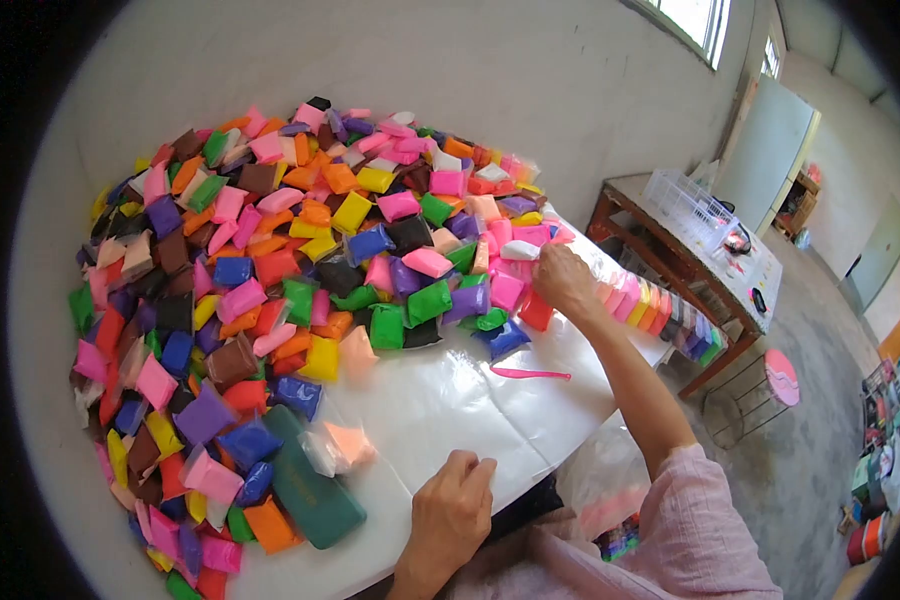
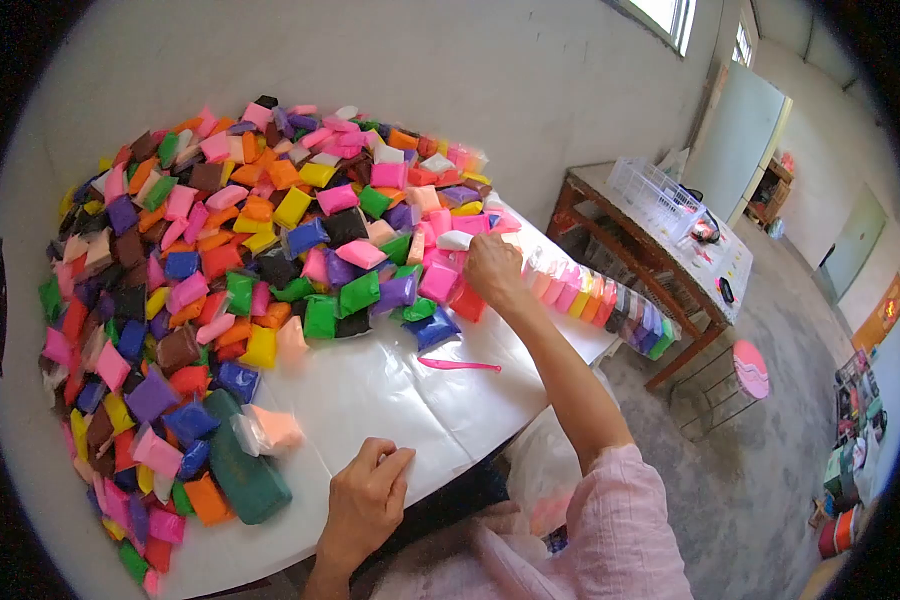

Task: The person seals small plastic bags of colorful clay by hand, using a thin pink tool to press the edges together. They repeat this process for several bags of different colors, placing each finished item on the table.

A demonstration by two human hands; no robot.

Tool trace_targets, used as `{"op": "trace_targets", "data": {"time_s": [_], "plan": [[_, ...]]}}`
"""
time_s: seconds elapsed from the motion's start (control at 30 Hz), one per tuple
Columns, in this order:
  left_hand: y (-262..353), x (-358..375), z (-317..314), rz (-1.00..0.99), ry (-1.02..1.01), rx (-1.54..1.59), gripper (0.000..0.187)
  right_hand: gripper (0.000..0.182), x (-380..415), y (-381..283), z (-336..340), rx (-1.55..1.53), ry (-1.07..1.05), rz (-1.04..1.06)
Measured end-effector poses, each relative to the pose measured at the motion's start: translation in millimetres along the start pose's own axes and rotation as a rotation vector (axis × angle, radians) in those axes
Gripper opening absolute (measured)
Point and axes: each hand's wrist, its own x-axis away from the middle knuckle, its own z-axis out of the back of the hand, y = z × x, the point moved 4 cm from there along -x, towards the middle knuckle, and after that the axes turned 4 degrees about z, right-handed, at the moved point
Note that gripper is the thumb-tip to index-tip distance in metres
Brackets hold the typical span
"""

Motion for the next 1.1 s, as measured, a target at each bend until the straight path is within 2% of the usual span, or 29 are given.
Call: {"op": "trace_targets", "data": {"time_s": [0.1, 0.2, 0.3, 0.4, 0.53, 0.57, 0.63, 0.67, 0.73, 0.8, 0.83, 0.9, 0.97, 1.1], "plan": [[1.0, -0.9, -0.3, -0.009, 0.004, -0.002, 0.020, 0.021, -4.0, 0.2, 11.2, 0.146, 0.023, 0.010], [1.5, -1.5, -1.0, -0.004, -0.010, -0.027, 0.019, 0.019, -25.0, -3.8, 22.2, 0.124, 0.226, 0.048], [0.4, -1.8, -3.4, 0.002, -0.010, -0.030, 0.019, 0.018, -51.8, -23.2, 19.8, -0.072, 0.215, 0.165], [2.5, -4.0, -1.1, -0.019, 0.016, -0.022, 0.018, 0.018, -82.8, -32.8, -12.7, -0.003, 0.125, 0.196], [-0.2, -1.3, -0.9, -0.016, 0.002, 0.001, 0.022, 0.022, -103.3, -32.5, -38.0, 0.060, 0.091, 0.092], [0.2, -1.1, 0.1, -0.016, 0.012, 0.005, 0.020, 0.022, -96.9, -33.5, -28.0, -0.013, 0.191, 0.103], [-0.3, -0.4, 0.9, -0.015, 0.041, 0.016, 0.020, 0.023, -70.5, -37.6, 6.9, -0.155, 0.392, 0.124], [-1.9, -0.1, 0.2, -0.016, 0.058, 0.024, 0.021, 0.025, -52.1, -38.0, 20.2, -0.320, 0.513, 0.257], [-3.4, 3.0, -1.8, 0.020, 0.111, 0.082, 0.025, 0.026, 40.8, -63.6, 67.1, -0.730, 0.294, 0.373], [-7.0, -0.1, 0.9, 0.097, 0.166, 0.164, 0.029, 0.033, 116.6, -75.6, 74.7, -0.722, 0.252, 0.562], [-6.9, -0.8, 2.0, 0.116, 0.161, 0.161, 0.029, 0.037, 145.2, -83.8, 77.3, -0.681, 0.271, 0.739], [-8.2, -1.5, 1.1, 0.156, 0.147, 0.157, 0.031, 0.036, 193.0, -87.8, 62.6, -0.702, 0.138, 0.712], [-6.5, -1.7, -1.6, 0.107, 0.121, 0.055, 0.029, 0.037, 210.5, -85.9, 57.7, -0.759, 0.117, 0.684], [5.4, -1.5, -11.1, 0.080, 0.134, -0.111, 0.025, 0.039, 221.4, -77.6, 58.2, -0.917, 0.090, 0.452]]}}
